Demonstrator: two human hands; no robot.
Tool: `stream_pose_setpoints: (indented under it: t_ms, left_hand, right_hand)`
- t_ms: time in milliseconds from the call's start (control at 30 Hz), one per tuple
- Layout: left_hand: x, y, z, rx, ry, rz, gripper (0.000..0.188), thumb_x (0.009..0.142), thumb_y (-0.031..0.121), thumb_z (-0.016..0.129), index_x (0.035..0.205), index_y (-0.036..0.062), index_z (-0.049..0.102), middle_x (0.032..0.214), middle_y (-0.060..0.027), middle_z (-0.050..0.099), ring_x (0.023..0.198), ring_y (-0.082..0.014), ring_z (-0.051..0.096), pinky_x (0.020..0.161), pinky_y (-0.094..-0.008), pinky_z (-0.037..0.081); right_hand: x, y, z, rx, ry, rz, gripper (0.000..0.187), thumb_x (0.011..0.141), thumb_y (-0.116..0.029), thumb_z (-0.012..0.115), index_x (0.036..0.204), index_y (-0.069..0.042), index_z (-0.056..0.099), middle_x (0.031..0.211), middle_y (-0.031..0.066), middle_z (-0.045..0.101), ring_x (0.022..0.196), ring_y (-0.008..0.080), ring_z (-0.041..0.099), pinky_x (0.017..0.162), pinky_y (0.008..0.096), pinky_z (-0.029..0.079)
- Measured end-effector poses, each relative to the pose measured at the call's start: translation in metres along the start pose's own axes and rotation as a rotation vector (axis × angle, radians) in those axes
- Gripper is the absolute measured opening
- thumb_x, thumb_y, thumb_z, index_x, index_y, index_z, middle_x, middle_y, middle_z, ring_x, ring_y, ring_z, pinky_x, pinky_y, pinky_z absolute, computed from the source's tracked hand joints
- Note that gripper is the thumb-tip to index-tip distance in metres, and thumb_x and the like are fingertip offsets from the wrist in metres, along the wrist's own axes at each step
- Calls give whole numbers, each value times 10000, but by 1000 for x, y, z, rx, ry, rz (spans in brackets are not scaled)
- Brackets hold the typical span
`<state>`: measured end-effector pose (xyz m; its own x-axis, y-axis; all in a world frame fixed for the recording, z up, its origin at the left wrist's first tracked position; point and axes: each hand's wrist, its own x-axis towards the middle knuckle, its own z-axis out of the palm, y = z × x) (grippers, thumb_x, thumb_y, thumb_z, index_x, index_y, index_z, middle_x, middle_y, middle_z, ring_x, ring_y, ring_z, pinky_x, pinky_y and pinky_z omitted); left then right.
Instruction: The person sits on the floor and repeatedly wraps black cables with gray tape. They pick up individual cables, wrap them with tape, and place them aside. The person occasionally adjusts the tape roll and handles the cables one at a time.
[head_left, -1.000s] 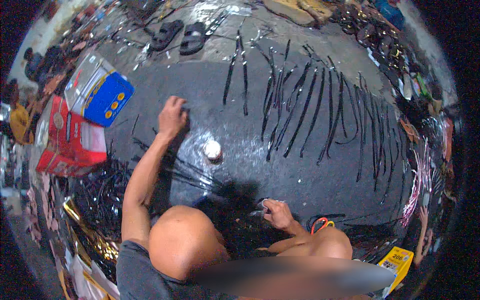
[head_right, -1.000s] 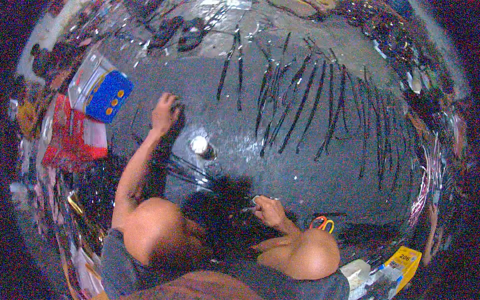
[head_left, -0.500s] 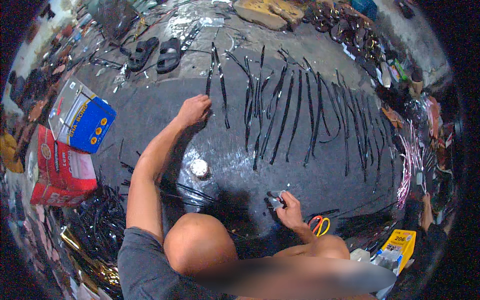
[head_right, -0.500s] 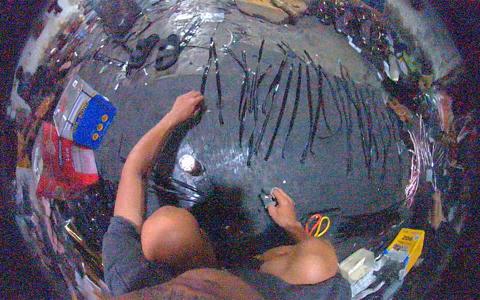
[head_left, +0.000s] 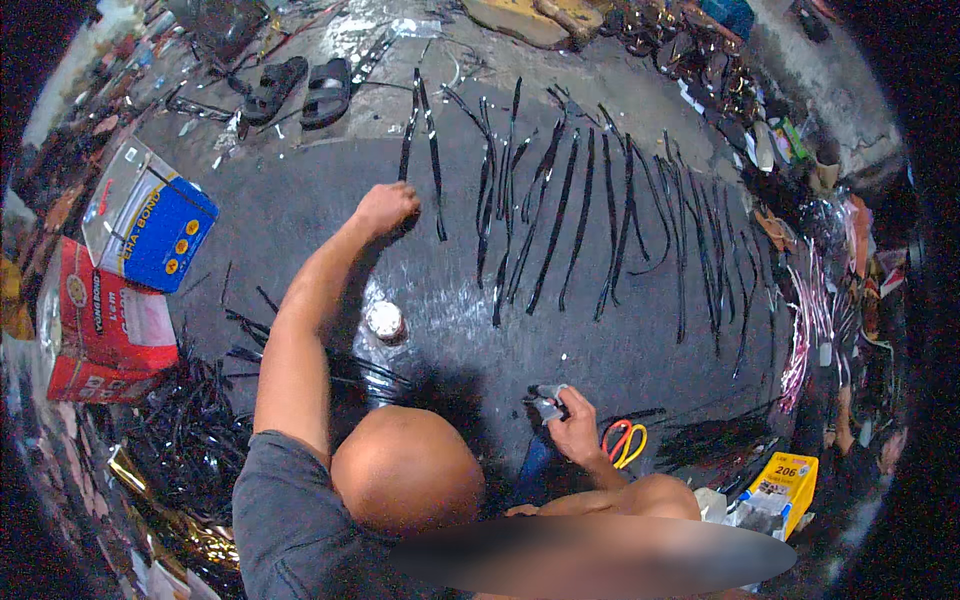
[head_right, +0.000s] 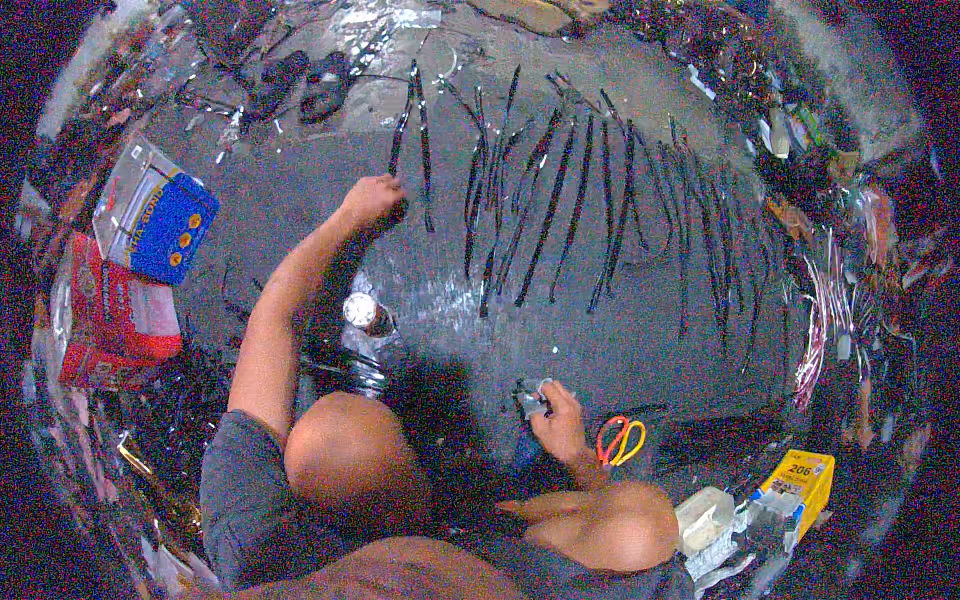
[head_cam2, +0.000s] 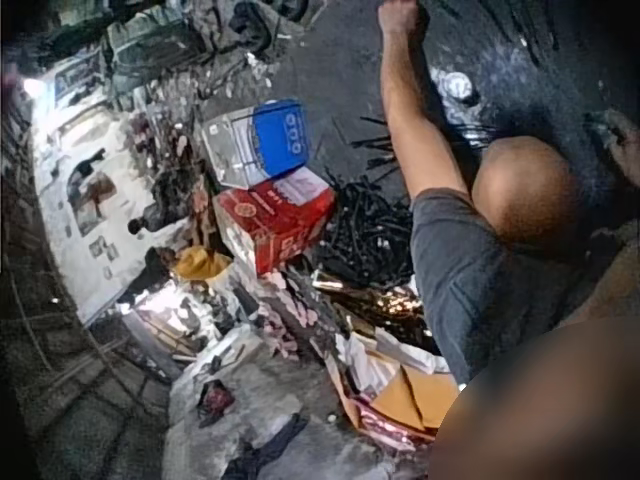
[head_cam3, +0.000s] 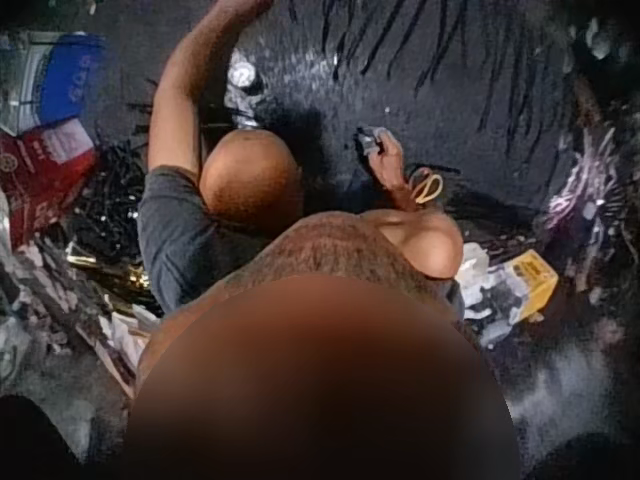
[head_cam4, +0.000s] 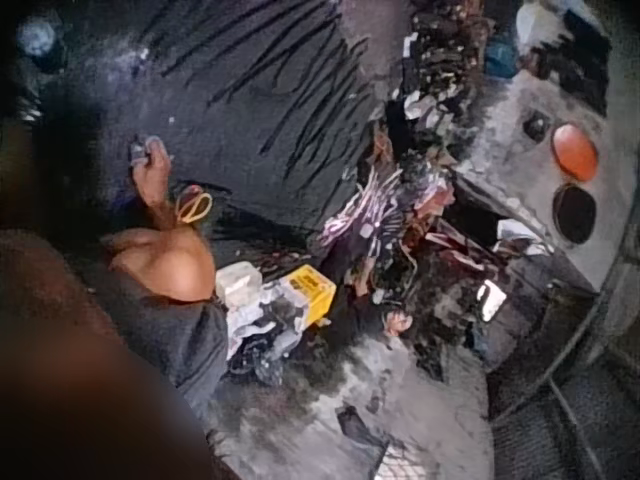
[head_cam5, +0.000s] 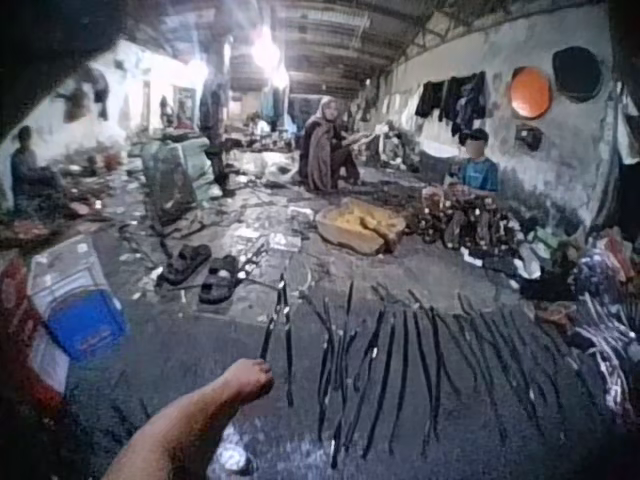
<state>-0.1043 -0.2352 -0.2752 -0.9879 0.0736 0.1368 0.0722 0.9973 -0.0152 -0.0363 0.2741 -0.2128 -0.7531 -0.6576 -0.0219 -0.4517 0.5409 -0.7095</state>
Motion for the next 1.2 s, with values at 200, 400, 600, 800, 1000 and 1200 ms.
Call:
stream_pose_setpoints:
  t_ms: [200, 400, 600, 800, 1000, 1200]
  left_hand:
    - [61, -1, -125, -708, 760, -500, 262, 832, 272, 709, 910, 23, 716, 838, -93, 710, 758, -164, 649, 724, -316, 511]
    - [54, 63, -406, -575, 1054, -53, 206, 825, 162, 695, 927, -17, 689, 783, -91, 684, 717, -154, 652, 672, -287, 539]
    - [23, 174, -477, -968, 356, -71, 181, 840, 90, 660, 970, -34, 683, 817, -130, 682, 758, -162, 674, 664, -264, 572]
    - [24, 216, -376, -939, 381, 7, 174, 814, 148, 701, 907, 1, 694, 752, -44, 681, 683, -115, 629, 658, -257, 506]
    - [-66, 233, -258, -1010, 317, -365, 65, 795, 60, 718, 805, 29, 663, 766, -11, 654, 701, -82, 580, 658, -255, 487]
    - [-125, 246, -155, -1517, 248, -747, 77, 800, 36, 705, 871, 28, 673, 805, 3, 666, 725, -79, 592, 702, -225, 473]
  right_hand:
    - [22, -3, -17, 31, 6, -16, 185, 774, -36, 624, 957, -15, 631, 875, 159, 614, 785, 329, 621, 687, 385, 489]
    - [80, -29, -71, 93, 254, -72, 238, 815, -32, 635, 1050, -37, 669, 968, 101, 680, 888, 197, 650, 802, 327, 507]
    - [138, -147, -157, 554, 284, -383, 454, 918, -191, 617, 1317, 0, 518, 1254, 124, 612, 1191, 236, 568, 1023, 360, 419]
    - [134, -205, -160, 644, 87, -399, 463, 837, -114, 673, 1273, -25, 545, 1085, 66, 639, 992, 170, 624, 852, 300, 494]
    - [110, -151, -59, 448, 209, -434, 278, 705, -120, 708, 969, -45, 668, 761, 79, 637, 707, 201, 635, 653, 362, 510]
    - [81, -113, -3, 193, 75, -501, 253, 658, -144, 725, 862, -25, 638, 785, 153, 598, 736, 363, 606, 652, 434, 493]
